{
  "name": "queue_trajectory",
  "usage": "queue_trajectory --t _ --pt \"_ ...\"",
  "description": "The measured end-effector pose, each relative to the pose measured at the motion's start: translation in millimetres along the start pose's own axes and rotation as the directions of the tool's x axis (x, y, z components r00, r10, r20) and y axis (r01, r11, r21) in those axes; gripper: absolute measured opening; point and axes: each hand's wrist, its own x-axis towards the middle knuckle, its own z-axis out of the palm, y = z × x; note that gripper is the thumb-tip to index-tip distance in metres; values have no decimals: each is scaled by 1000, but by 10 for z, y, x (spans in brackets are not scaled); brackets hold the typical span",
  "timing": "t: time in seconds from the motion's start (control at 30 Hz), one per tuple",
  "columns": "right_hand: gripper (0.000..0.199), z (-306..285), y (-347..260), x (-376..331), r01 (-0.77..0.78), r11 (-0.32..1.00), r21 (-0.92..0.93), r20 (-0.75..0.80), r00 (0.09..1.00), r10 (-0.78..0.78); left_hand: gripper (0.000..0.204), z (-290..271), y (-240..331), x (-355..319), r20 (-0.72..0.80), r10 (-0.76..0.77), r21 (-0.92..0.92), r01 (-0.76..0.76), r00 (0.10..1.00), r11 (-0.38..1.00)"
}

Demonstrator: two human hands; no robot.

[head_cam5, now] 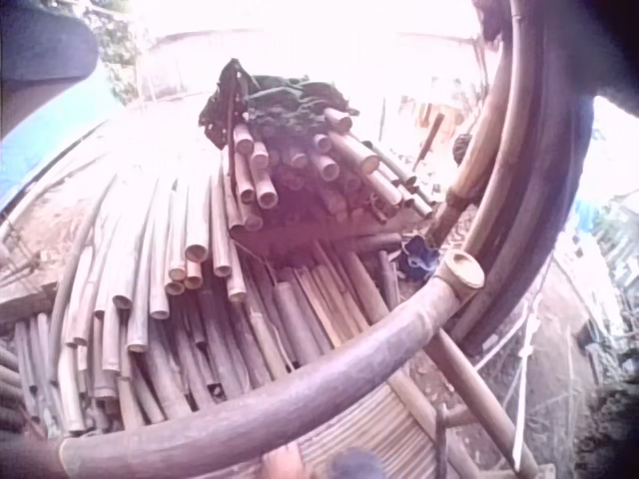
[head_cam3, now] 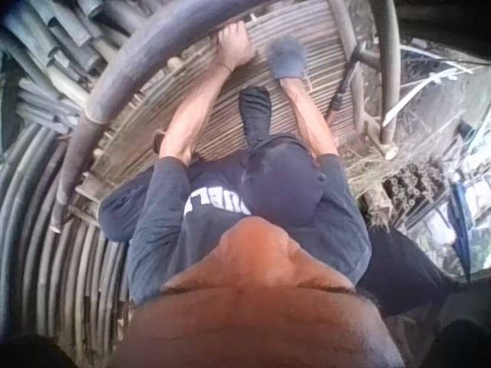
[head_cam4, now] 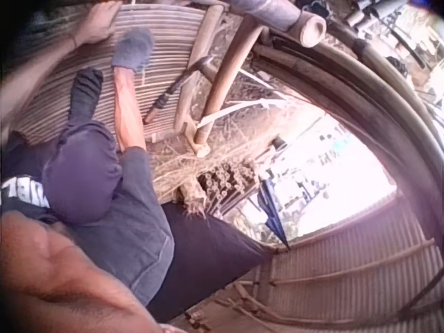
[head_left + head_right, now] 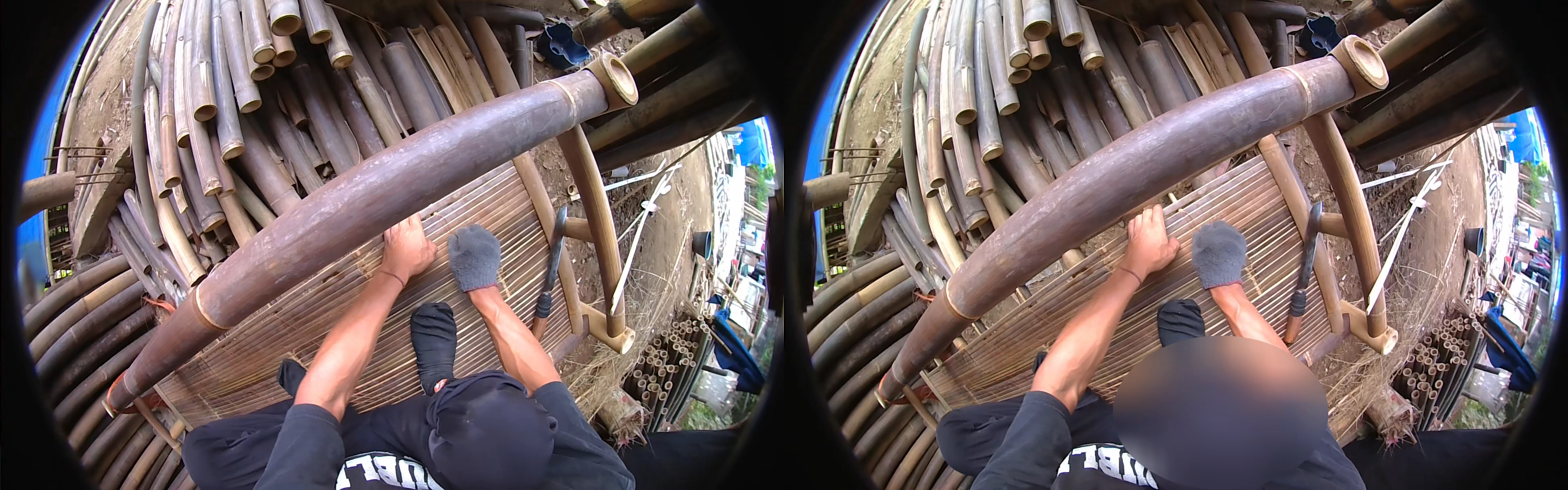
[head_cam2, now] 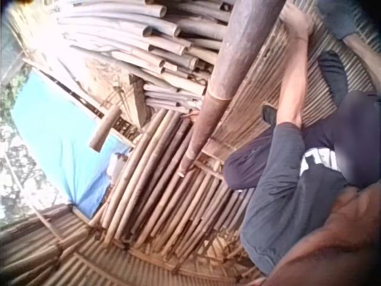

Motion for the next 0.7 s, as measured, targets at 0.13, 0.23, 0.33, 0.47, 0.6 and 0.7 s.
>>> queue_trajectory --t 0.13,0.23,0.33,0.47,0.6,0.7 --pt "28 179 195 107 -21 999 36 243 970 12 75 169 107 -38 -139 29 68 -20 990 997" --pt "32 -395 83 238 -532 739 413 738 671 71 75 180 96 43 -148 -120 56 130 982 990" --pt "33 -1381 -59 326 -163 828 536 532 827 -181 73 110 183 170 -106 -321 -17 321 941 947" --pt "24 -2205 343 554 -403 719 566 187 912 364 56 -4 181 396 118 -523 -129 536 844 835" --pt "23 -2332 771 750 -468 820 329 192 884 427 45 310 5 511 -34 -452 -180 439 892 880" --pt "22 -2762 701 476 -427 850 308 414 865 285 42 449 -328 431 0 -358 -283 343 934 896"
